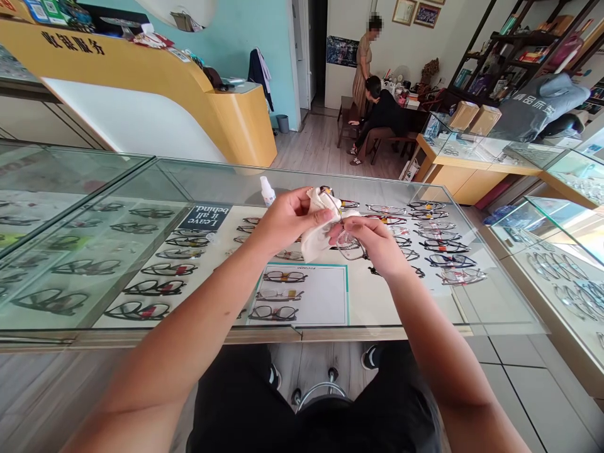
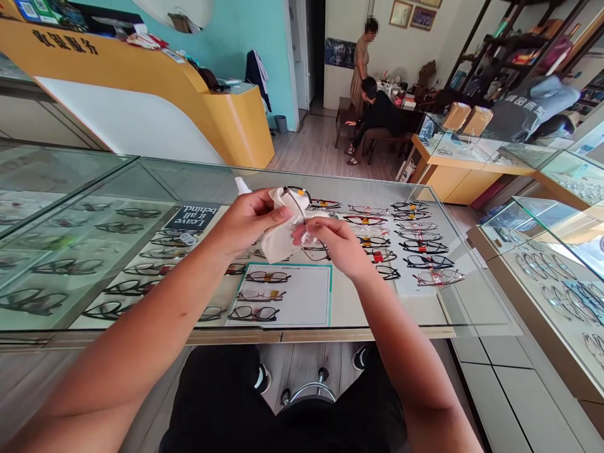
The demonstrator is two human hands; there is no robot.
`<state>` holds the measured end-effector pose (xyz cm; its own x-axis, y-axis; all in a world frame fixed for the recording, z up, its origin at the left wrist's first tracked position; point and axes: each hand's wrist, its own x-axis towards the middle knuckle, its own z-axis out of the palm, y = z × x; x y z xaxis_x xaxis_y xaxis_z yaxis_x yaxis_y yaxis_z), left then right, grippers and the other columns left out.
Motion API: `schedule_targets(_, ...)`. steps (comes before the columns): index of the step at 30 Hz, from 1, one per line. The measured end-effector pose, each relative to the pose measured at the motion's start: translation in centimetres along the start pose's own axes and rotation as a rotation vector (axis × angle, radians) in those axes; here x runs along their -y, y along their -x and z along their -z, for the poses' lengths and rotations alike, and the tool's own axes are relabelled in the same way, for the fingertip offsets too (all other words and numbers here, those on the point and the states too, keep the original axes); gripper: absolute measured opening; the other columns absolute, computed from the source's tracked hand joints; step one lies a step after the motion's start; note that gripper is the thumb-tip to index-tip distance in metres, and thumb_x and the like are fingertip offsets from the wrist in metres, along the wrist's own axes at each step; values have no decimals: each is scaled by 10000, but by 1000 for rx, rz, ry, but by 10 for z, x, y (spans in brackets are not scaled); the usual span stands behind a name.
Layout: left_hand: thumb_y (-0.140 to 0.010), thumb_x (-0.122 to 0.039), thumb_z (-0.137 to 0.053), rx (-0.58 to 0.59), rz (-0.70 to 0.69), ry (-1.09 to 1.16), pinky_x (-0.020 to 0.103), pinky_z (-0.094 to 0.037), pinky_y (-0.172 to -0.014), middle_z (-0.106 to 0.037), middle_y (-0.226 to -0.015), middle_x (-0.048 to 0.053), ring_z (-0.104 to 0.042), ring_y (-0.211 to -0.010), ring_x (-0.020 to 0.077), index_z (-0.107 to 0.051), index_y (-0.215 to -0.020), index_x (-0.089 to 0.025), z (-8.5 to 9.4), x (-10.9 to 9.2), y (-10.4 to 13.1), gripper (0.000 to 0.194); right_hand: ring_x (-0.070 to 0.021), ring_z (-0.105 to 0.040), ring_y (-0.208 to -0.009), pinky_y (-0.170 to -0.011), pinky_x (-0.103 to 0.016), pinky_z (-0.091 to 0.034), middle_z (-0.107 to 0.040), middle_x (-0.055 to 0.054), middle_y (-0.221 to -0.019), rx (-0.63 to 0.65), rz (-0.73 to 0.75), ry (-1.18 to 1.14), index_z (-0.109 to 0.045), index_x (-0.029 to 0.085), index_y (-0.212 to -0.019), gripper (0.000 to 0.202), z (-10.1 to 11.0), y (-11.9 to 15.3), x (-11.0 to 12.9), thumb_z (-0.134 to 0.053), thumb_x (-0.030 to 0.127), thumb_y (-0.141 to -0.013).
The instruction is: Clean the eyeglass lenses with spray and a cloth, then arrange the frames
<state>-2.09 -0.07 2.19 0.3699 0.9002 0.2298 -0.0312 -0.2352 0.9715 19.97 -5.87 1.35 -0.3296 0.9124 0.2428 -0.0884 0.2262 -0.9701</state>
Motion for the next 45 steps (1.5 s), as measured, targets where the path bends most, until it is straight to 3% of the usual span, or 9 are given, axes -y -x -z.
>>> schedule_targets(4, -840, -636, -917, 31, -15, 48, 256, -539, -715, -813, -1019, 63, -719, -865, 177, -829, -1093, -205, 4, -1, -2, 507, -232, -695, -973, -982, -374, -520, -805, -35, -934, -34, 24, -23, -851, 237, -912, 308, 2, 0, -1, -624, 389, -1054)
schedule_targets(12, -758, -449, -1011, 130, 50, 246, 294, -583, -709, -785, -884, 9, -714, -750, 172, -813, -1192, -267, 0, 2, -3, 511, -232, -683, -949, -982, -388, -535, -797, -46, -947, 23, 23, -64, -801, 238, -857, 296, -2, 0, -2, -666, 438, -1030)
schedule_targets(16, -709, -424, -1048, 67, 61, 201, 271, -583, -762, -809, -966, 24, -732, -847, 173, -826, -1223, -256, 0, 0, -2, 585, -229, -665, -946, -951, -383, -526, -792, -48, -949, 21, 33, -35, -771, 240, -824, 307, -3, 0, -1, -661, 436, -1033)
schedule_targets(23, -808, -606, -957, 38, 90, 117, 261, -580, -788, -827, -1086, 51, -736, -903, 169, -860, -1140, -247, 5, -4, 0, 499, -231, -668, -963, -959, -373, -516, -800, -47, -987, -31, 34, 13, -818, 244, -905, 327, -1, 0, -3, -629, 460, -1062)
schedule_targets(30, -749, -533, -1013, 83, 93, 162, 267, -590, -748, -858, -1132, 56, -759, -878, 179, -847, -1220, -274, 2, -2, -2, 562, -233, -690, -984, -992, -378, -530, -799, -41, -961, 0, 12, -40, -766, 240, -844, 319, -4, 0, -5, -670, 482, -1028)
schedule_targets(41, -654, -505, -1056, 34, 24, 41, 300, -588, -748, -842, -960, 56, -751, -834, 204, -830, -1047, -207, 0, -4, -1, 542, -220, -670, -952, -971, -391, -538, -810, -53, -995, 26, -4, 19, -792, 236, -858, 327, -7, 0, 0, -674, 499, -1015)
schedule_targets(45, -605, -493, -1072, 17, 4, 21, 282, -541, -694, -794, -887, 35, -696, -779, 185, -786, -977, -195, -2, -6, -1, 556, -205, -646, -937, -923, -361, -506, -803, -45, -983, 30, 1, 35, -791, 237, -839, 304, -8, 1, 2, -630, 416, -1025)
